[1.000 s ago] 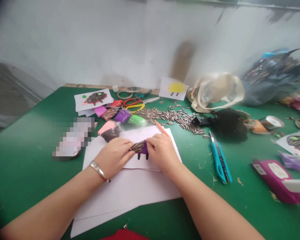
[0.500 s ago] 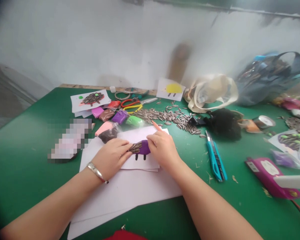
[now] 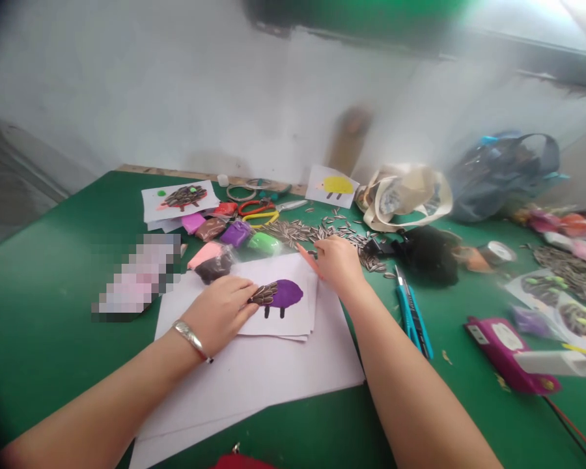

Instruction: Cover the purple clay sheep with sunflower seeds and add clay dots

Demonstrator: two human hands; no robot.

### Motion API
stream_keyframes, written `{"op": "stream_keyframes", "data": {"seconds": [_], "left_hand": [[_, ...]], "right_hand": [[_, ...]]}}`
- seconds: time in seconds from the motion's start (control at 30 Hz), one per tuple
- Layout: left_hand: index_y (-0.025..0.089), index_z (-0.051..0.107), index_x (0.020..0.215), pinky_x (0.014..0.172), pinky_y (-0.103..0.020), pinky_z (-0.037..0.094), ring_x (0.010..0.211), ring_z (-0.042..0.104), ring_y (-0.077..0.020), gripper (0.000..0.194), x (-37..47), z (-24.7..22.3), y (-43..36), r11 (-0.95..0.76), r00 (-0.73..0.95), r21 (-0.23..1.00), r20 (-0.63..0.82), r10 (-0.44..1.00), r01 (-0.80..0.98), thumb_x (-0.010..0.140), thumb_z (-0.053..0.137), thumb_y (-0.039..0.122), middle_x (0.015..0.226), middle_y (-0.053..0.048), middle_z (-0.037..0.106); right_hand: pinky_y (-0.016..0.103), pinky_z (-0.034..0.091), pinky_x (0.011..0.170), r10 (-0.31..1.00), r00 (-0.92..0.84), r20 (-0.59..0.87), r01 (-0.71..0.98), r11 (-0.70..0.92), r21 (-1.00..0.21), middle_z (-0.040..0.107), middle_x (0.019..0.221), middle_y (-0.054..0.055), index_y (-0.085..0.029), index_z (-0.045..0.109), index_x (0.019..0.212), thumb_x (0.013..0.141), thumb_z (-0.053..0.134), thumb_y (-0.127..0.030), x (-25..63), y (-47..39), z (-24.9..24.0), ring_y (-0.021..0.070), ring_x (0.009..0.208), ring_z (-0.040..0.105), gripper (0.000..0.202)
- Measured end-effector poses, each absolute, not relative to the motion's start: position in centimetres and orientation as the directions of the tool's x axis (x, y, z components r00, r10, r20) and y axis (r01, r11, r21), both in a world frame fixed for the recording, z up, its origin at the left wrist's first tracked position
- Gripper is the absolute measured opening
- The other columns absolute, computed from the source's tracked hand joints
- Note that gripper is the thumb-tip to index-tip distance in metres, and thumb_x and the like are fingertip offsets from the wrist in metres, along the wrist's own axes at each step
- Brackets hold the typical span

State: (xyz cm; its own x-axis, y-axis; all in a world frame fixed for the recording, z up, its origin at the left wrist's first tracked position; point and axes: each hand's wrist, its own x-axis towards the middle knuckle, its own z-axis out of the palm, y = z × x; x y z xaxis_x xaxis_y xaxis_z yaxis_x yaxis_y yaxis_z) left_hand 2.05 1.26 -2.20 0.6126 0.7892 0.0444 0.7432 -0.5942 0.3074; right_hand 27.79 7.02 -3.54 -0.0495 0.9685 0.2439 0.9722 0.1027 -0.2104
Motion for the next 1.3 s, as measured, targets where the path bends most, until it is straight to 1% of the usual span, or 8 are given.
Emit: {"op": "stream_keyframes", "data": {"seconds": [0.23,0.47,0.57,0.7,0.8,0.93,1.07,1.3], "left_hand": [[0.015,0.063,0.09,0.085,-0.038,0.045,0.089,0.055,-0.0213,0.015,2.0,-2.2,1.3,-0.601,0.618,0.321,0.057,0.784,0.732,0.092,0.05,0.023,0.092,-0.006,0.063],[0.014,0.064,0.093,0.087,-0.04,0.044,0.091,0.056,-0.0215,0.017,2.0,-2.2,1.4,-0.611,0.625,0.331,0.076,0.777,0.719,0.092,0.048,0.022,0.094,-0.007,0.064],[0.015,0.064,0.091,0.086,-0.039,0.045,0.09,0.056,-0.0215,0.017,2.0,-2.1,1.4,-0.616,0.628,0.323,0.077,0.774,0.719,0.092,0.048,0.022,0.092,-0.007,0.064],[0.015,0.063,0.089,0.084,-0.038,0.044,0.088,0.056,-0.021,0.017,2.1,-2.0,1.4,-0.618,0.631,0.317,0.073,0.773,0.72,0.091,0.049,0.022,0.092,-0.007,0.064],[0.014,0.063,0.088,0.084,-0.037,0.044,0.088,0.056,-0.0212,0.016,2.1,-2.0,1.4,-0.611,0.628,0.316,0.059,0.776,0.726,0.091,0.05,0.023,0.092,-0.007,0.064],[0.014,0.063,0.088,0.083,-0.037,0.044,0.088,0.056,-0.0215,0.014,2.1,-1.9,1.4,-0.603,0.624,0.316,0.041,0.78,0.732,0.09,0.051,0.022,0.091,-0.007,0.064],[0.014,0.063,0.088,0.082,-0.038,0.044,0.087,0.055,-0.0213,0.014,2.1,-1.9,1.5,-0.608,0.63,0.315,0.043,0.776,0.728,0.09,0.051,0.021,0.091,-0.007,0.064],[0.014,0.063,0.085,0.082,-0.037,0.044,0.086,0.056,-0.0212,0.016,2.2,-1.8,1.4,-0.613,0.632,0.31,0.049,0.774,0.727,0.091,0.05,0.023,0.089,-0.007,0.064]], "right_hand": [[0.028,0.038,0.067,0.938,-0.141,0.316,0.976,0.185,-0.113,0.063,0.069,0.007,-0.02,0.068,0.065,0.091,0.044,-0.043,27.1,7.7,-5.1,0.0186,0.071,0.056,0.042],[0.029,0.038,0.066,0.909,-0.115,0.4,0.969,0.191,-0.156,0.059,0.069,0.007,-0.018,0.062,0.071,0.09,0.045,-0.039,27.7,7.3,-5.6,0.0199,0.072,0.054,0.033],[0.029,0.038,0.065,0.905,-0.004,0.425,0.959,0.124,-0.254,0.062,0.076,0.009,-0.016,0.064,0.088,0.089,0.041,-0.027,28.3,7.0,-5.3,0.0215,0.074,0.055,0.025],[0.032,0.042,0.071,0.884,0.093,0.458,0.916,0.104,-0.388,0.065,0.091,0.01,-0.018,0.065,0.108,0.086,0.037,-0.016,28.4,6.4,-4.1,0.0227,0.083,0.058,0.035],[0.031,0.044,0.075,0.899,0.084,0.43,0.85,0.16,-0.501,0.067,0.092,0.007,-0.021,0.069,0.097,0.087,0.04,-0.02,27.5,5.9,-3.1,0.0203,0.085,0.06,0.03],[0.026,0.043,0.067,0.936,0.085,0.342,0.785,0.148,-0.601,0.066,0.075,0.0,-0.023,0.067,0.088,0.084,0.047,-0.023,25.9,5.1,-2.3,0.0145,0.067,0.057,0.02],[0.024,0.039,0.061,0.939,-0.009,0.343,0.767,0.226,-0.601,0.063,0.07,-0.001,-0.022,0.064,0.087,0.085,0.047,-0.023,24.9,4.7,-2.0,0.0122,0.059,0.051,0.017],[0.024,0.041,0.063,0.933,-0.077,0.352,0.778,0.278,-0.564,0.065,0.072,0.0,-0.022,0.063,0.086,0.084,0.045,-0.019,24.4,4.6,-2.3,0.0129,0.063,0.055,0.018]]}}
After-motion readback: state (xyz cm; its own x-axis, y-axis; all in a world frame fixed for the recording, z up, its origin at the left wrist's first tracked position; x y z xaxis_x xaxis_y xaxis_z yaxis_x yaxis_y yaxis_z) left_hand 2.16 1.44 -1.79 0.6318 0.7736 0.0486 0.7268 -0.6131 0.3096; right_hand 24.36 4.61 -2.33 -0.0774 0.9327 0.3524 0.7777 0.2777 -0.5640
